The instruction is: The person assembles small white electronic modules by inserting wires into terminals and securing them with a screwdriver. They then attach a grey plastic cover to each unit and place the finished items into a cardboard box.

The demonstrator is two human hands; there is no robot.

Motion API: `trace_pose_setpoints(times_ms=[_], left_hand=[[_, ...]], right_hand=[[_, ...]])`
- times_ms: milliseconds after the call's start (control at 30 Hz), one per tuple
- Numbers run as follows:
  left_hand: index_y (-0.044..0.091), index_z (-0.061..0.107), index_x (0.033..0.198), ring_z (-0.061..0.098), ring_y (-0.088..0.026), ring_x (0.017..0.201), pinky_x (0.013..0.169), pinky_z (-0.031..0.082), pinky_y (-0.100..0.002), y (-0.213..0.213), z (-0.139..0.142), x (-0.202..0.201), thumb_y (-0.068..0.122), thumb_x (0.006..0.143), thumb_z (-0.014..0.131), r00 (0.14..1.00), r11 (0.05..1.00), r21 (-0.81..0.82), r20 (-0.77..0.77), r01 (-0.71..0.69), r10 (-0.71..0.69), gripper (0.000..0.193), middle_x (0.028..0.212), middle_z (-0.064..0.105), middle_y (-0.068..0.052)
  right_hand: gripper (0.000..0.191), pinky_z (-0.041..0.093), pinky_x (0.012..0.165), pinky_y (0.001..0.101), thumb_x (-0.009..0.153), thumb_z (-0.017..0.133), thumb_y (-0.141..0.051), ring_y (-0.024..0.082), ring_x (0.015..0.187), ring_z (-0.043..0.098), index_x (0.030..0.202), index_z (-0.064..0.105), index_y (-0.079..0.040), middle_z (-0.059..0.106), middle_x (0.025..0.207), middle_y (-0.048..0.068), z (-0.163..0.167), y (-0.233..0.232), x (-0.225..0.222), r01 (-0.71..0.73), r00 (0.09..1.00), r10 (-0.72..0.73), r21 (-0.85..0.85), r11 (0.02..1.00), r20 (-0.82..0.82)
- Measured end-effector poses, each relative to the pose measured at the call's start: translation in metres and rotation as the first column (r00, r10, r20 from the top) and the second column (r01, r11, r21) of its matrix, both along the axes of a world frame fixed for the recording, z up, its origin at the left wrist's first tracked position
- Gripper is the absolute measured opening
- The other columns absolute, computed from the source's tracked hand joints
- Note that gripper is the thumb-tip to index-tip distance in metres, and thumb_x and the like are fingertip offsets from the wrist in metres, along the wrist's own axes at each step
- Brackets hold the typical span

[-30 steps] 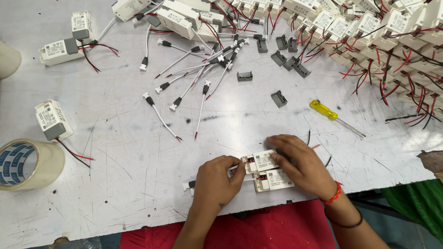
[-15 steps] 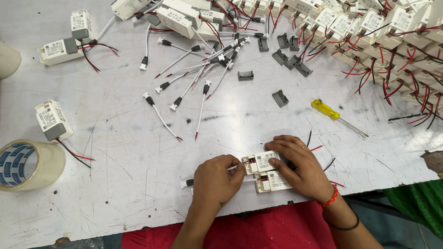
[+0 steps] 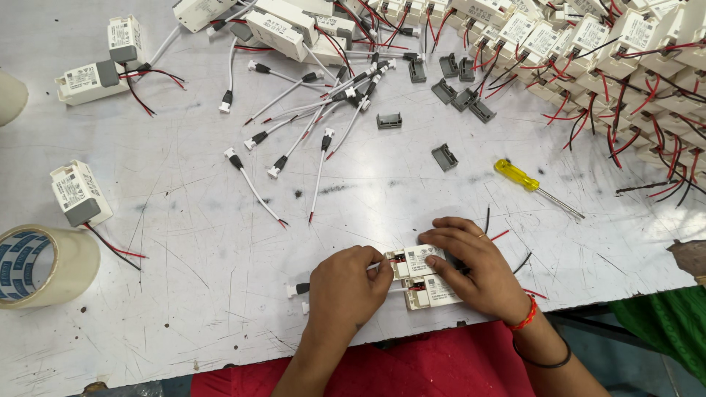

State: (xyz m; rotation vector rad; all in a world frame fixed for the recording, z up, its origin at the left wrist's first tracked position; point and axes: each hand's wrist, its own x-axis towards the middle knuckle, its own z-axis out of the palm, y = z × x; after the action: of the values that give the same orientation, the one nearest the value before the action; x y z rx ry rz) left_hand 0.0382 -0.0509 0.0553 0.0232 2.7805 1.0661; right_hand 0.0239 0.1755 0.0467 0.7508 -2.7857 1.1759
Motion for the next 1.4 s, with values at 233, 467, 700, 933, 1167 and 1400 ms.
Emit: trace_pose_setpoints(times_ms=[233,467,700,933,1167,1400], left_hand=[[0.008,0.077,0.079,0.070,-0.018,0.058,0.055,0.054,-0.035,0.003,-0.004,0.006,0.022,0.083,0.075,0.983,1.000,-0.027,-0.183,-0.001,-0.004,0.015,0.068,0.072,-0.004],[0.008,0.075,0.075,0.067,-0.023,0.058,0.054,0.052,-0.038,0.001,0.000,0.006,0.022,0.081,0.075,0.983,0.993,-0.115,-0.178,0.033,-0.054,0.015,0.065,0.069,-0.006],[0.008,0.074,0.074,0.066,-0.024,0.058,0.055,0.052,-0.039,0.007,0.005,0.009,0.022,0.082,0.074,0.970,0.987,-0.153,-0.229,0.050,-0.085,0.015,0.064,0.068,-0.006],[0.014,0.079,0.083,0.074,-0.017,0.065,0.060,0.055,-0.034,0.000,0.008,0.003,0.032,0.081,0.075,0.994,0.999,-0.034,0.111,0.025,-0.021,0.019,0.072,0.076,-0.002],[0.014,0.079,0.086,0.076,-0.018,0.069,0.065,0.056,-0.034,-0.002,0.009,0.005,0.037,0.082,0.071,0.981,0.999,-0.034,0.192,0.034,-0.027,0.024,0.075,0.078,-0.004],[0.014,0.079,0.086,0.073,-0.020,0.062,0.063,0.056,-0.036,0.000,0.019,0.005,0.033,0.082,0.070,0.981,0.997,-0.068,0.191,0.042,-0.028,0.022,0.068,0.075,-0.005]], right_hand=[[0.032,0.050,0.103,0.0417,0.087,0.074,-0.017,0.030,0.129,0.058,0.116,0.073,-0.004,0.074,0.119,0.008,0.000,0.001,0.001,0.006,1.000,-0.006,0.000,1.000,0.002],[0.032,0.049,0.103,0.0416,0.086,0.075,-0.018,0.030,0.128,0.059,0.116,0.074,-0.005,0.074,0.117,0.009,-0.001,0.001,0.001,-0.013,1.000,0.012,-0.013,1.000,-0.012],[0.031,0.047,0.105,0.0423,0.088,0.074,-0.019,0.030,0.127,0.059,0.116,0.075,-0.006,0.074,0.117,0.008,-0.001,0.000,0.002,-0.023,0.999,0.023,-0.007,1.000,-0.033],[0.032,0.043,0.110,0.0463,0.089,0.073,-0.019,0.031,0.130,0.058,0.118,0.073,-0.006,0.074,0.119,0.008,0.001,0.002,0.003,-0.098,0.993,0.098,0.013,0.995,-0.069],[0.034,0.055,0.093,0.0410,0.094,0.069,-0.017,0.029,0.108,0.070,0.127,0.070,-0.007,0.071,0.120,0.012,0.018,0.069,-0.033,0.269,0.952,-0.261,0.035,0.962,-0.163],[0.031,0.054,0.086,0.0425,0.086,0.081,-0.021,0.032,0.096,0.068,0.113,0.076,-0.006,0.074,0.104,0.013,0.006,0.116,-0.094,0.346,0.934,-0.246,0.480,0.806,-0.259]])
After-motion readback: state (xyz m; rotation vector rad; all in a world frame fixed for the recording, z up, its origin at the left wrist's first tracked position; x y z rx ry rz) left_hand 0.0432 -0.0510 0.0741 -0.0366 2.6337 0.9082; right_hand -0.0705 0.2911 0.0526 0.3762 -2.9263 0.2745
